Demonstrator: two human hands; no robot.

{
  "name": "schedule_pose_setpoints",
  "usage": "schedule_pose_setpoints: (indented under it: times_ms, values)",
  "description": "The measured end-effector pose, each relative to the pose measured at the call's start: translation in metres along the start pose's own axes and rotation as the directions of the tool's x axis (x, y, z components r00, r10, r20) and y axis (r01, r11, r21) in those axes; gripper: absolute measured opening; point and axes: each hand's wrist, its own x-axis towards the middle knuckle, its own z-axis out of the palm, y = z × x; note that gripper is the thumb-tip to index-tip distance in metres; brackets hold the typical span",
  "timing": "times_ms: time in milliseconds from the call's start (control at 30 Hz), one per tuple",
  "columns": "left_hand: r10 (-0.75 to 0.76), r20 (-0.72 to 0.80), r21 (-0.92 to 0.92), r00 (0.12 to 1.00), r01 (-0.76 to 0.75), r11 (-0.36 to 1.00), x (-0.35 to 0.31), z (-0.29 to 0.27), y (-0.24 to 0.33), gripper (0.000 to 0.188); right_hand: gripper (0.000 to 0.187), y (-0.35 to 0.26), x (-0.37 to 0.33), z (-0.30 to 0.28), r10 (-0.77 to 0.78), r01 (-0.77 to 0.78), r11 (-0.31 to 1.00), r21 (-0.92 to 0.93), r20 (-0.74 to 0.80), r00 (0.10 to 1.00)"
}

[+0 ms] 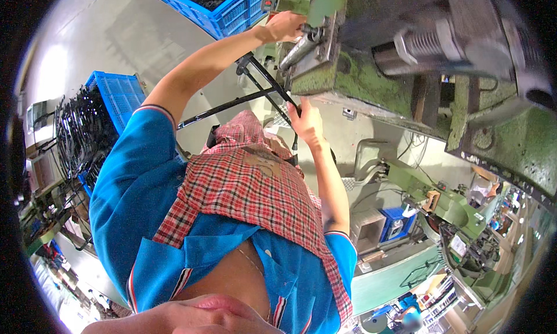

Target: The person repeatedly picks up black metal frames from a blue crate, places them into a green press machine, operates the press, and removes the frames. The person also handles small red components from a tray and places them into a container.

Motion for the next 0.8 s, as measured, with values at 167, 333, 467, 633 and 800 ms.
schedule_pose_setpoints:
  times_ms: [167,333,467,633,800]
  values:
    - [-0.024,0.138,-0.477,0.990,0.087,0.875,-0.095,-0.037,0.048,0.025,0.056,-0.017,-0.004,-0.009,0.110,-0.111,0.994,0.001,0.069,0.991]
    - [-0.019,0.253,-0.471,0.967,0.140,0.871,-0.134,-0.037,0.077,0.026,0.063,-0.019,-0.006,-0.008,0.049,-0.051,0.998,0.032,0.044,0.998]
    - [0.024,-0.034,-0.191,0.999,-0.030,0.981,-0.140,-0.007,0.080,0.028,0.061,-0.020,-0.008,-0.010,0.030,-0.031,0.999,0.036,0.027,0.999]
    - [0.160,-0.222,0.173,0.962,-0.123,0.977,-0.151,0.021,0.073,0.029,0.062,-0.017,-0.009,-0.010,-0.044,0.045,0.997,0.064,-0.016,0.999]
    - [0.116,-0.132,0.342,0.984,-0.065,0.937,-0.159,0.016,0.072,0.038,0.065,-0.017,-0.011,-0.011,-0.049,0.049,0.998,0.048,-0.015,0.999]
